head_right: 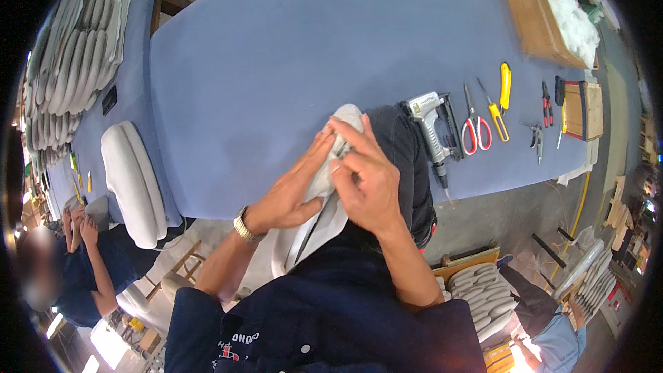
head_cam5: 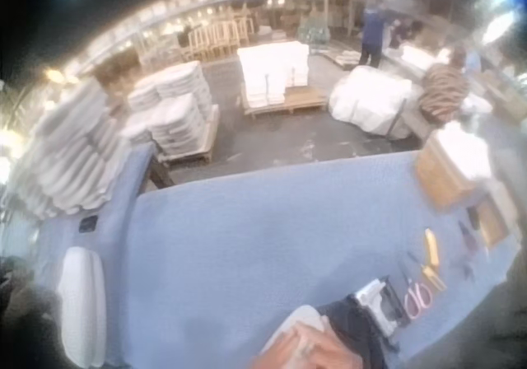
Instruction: The person covers a white cushion with fabric, trims excess material with scissors, and secures the fabric using a staple gun. The person repeatedly folds, aligns, and staples the fabric edges to the cushion base.
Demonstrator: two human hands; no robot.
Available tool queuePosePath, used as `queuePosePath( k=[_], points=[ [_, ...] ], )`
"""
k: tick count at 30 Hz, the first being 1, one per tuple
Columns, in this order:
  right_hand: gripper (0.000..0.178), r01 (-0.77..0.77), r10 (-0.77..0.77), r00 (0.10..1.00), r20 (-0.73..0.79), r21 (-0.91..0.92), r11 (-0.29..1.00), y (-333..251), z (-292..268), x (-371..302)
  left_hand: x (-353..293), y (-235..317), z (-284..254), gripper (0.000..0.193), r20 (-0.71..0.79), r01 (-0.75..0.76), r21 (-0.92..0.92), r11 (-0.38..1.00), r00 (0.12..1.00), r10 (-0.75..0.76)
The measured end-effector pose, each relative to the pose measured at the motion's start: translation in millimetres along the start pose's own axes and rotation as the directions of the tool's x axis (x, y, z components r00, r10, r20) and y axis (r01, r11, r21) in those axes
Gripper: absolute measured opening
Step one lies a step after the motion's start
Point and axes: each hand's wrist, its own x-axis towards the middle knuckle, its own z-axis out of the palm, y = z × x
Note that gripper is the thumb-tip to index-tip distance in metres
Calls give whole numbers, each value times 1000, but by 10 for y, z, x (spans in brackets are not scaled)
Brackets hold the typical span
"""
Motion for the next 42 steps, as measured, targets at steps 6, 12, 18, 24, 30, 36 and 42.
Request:
queuePosePath(
  k=[6,12,18,24,30,36,42],
  points=[
    [24,-153,169,986,-5,404,902,793,69,145,451,-299,-98,102,37,-13,-94,995,999,16],
    [22,-145,200,978,-54,512,847,888,195,118,496,-368,-212,85,116,186,-277,943,980,-160],
    [27,-121,174,983,-53,521,845,959,239,94,764,-392,-164,72,108,348,-240,906,937,-331],
    [26,-90,170,982,-81,591,801,1082,280,7,771,-315,-40,74,11,292,-30,956,957,-291],
    [17,-94,120,992,-30,449,889,964,26,18,759,-228,134,73,-135,285,162,945,955,-265],
    [21,-317,273,888,-370,-61,947,1507,-683,-85,814,34,225,73,-184,480,305,823,877,-443],
    [61,-511,399,859,-320,-511,691,2205,-813,-193,793,119,270,71,-202,487,326,810,873,-444]
  ],
)
